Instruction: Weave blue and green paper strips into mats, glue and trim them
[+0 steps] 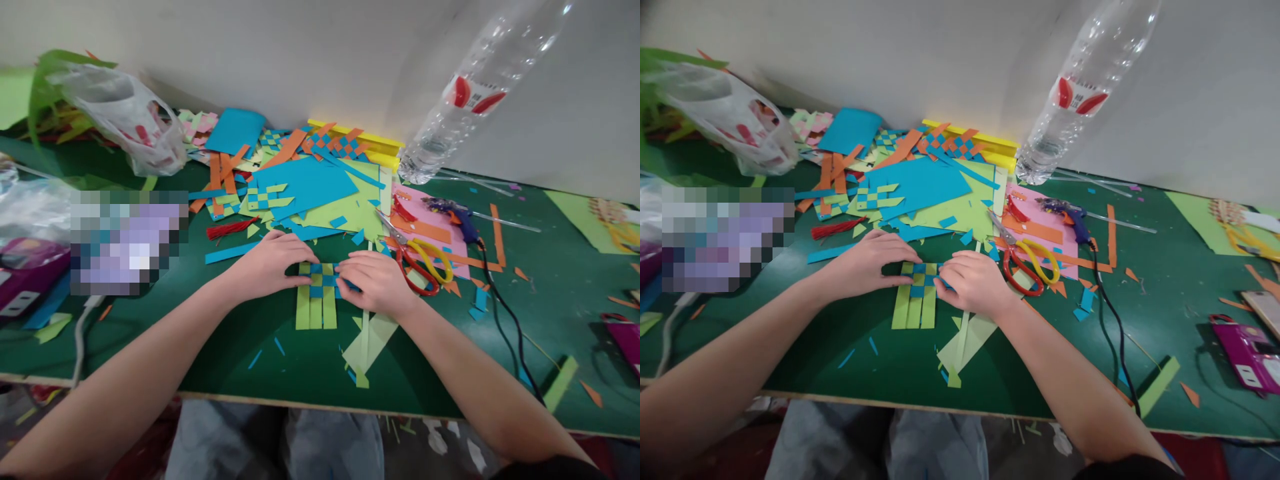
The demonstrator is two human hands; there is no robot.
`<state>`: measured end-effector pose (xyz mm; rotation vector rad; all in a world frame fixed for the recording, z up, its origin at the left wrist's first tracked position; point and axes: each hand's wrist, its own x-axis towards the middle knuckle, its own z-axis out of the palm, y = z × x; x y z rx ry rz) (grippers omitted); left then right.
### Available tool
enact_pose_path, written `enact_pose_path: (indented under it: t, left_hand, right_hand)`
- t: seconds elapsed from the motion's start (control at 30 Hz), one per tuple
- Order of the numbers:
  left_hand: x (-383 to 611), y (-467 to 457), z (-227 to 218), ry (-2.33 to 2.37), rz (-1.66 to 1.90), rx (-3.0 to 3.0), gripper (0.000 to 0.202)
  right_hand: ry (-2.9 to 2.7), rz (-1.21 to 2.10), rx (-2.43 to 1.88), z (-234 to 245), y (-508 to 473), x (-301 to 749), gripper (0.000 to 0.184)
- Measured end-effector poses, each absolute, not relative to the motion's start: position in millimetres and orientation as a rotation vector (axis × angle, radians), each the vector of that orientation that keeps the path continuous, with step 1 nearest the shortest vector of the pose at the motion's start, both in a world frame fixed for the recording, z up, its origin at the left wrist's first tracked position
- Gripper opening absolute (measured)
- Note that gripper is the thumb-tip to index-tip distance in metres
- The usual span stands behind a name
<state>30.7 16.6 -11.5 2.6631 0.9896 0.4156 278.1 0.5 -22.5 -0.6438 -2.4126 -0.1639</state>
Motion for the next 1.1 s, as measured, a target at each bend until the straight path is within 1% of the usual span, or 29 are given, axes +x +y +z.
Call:
enact_pose_path:
  t: [0.37,0.5,0.7,0.93,1.1]
  left_hand:
    - [29.9,15.6,-10.1,0.980,0.424,2.722,0.025]
    - [32.9,13.5,-8.4,0.989,0.432,2.737,0.028]
    - [45.4,8.9,-12.3,0.976,0.453,2.800,0.033]
    - [53.1,8.5,-19.3,0.935,0.352,2.829,0.031]
    - [53.2,8.4,-19.2,0.950,0.349,2.830,0.030]
  right_hand:
    - [-2.414,-0.176,-0.640,-22.8,0.3,278.7,0.014]
    - [-2.350,-0.184,-0.715,-23.2,1.1,279.0,0.011]
    - [-2.337,-0.144,-0.884,-27.6,7.2,279.8,0.016]
    - [-2.331,-0.076,-0.911,-27.2,5.5,279.3,0.018]
    - [-2.333,-0.019,-0.939,-27.3,4.4,278.9,0.019]
